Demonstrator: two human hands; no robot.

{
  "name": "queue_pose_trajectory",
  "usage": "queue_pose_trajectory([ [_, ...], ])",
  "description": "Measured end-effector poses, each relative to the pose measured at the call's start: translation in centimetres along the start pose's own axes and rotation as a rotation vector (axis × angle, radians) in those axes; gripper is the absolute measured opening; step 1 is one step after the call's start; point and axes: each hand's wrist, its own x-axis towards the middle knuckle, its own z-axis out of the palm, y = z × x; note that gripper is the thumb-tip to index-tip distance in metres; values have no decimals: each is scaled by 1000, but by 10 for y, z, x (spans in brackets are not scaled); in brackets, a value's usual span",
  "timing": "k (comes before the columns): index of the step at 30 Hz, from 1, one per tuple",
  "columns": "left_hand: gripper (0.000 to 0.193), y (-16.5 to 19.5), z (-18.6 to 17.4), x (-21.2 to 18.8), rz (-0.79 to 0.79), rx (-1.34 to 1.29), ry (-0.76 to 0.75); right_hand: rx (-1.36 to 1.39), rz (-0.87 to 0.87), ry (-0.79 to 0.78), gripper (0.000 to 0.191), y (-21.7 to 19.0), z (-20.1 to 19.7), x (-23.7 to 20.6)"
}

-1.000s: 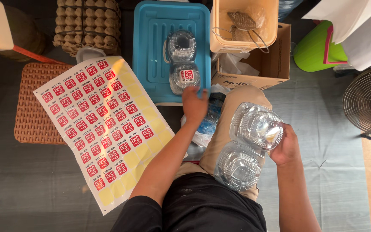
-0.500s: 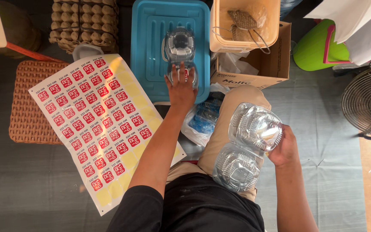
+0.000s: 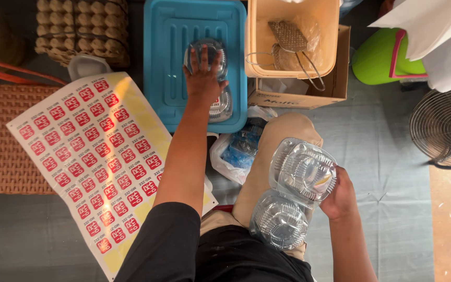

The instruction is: The person sits and repeatedly peels red stickers from a sheet, then presses each sticker onto the center of clear plastic food containers. Labeled containers are placed into a blue bin beside them.

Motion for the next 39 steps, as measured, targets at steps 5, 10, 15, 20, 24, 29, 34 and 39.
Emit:
queue_pose_trajectory([
  [5,100,-2,10,7,-12,7,-91,35,6,-46,37,3,-3,5],
  [10,95,-7,-6,14,-44,-169,-229,37,-5,-49,37,5,1,7],
  [15,69,-28,-33,-30,78,-186,117,-24,-5,-18,41,3,7,4],
  [20,44,-73,-77,-162,240,-428,334,-94,-47,-8,46,-1,6,4],
  [24,28,-109,-103,-288,156,-335,360,-193,-34,76,46,0,2,-1],
  [29,26,-131,-102,-373,-45,-276,478,-152,-136,-98,49,3,9,-1],
  [34,35,-140,-73,-440,-226,-259,505,-161,-165,-250,44,5,16,-12],
  [39,79,-122,-35,-473,-179,-197,353,-126,-170,-266,39,7,18,-17],
])
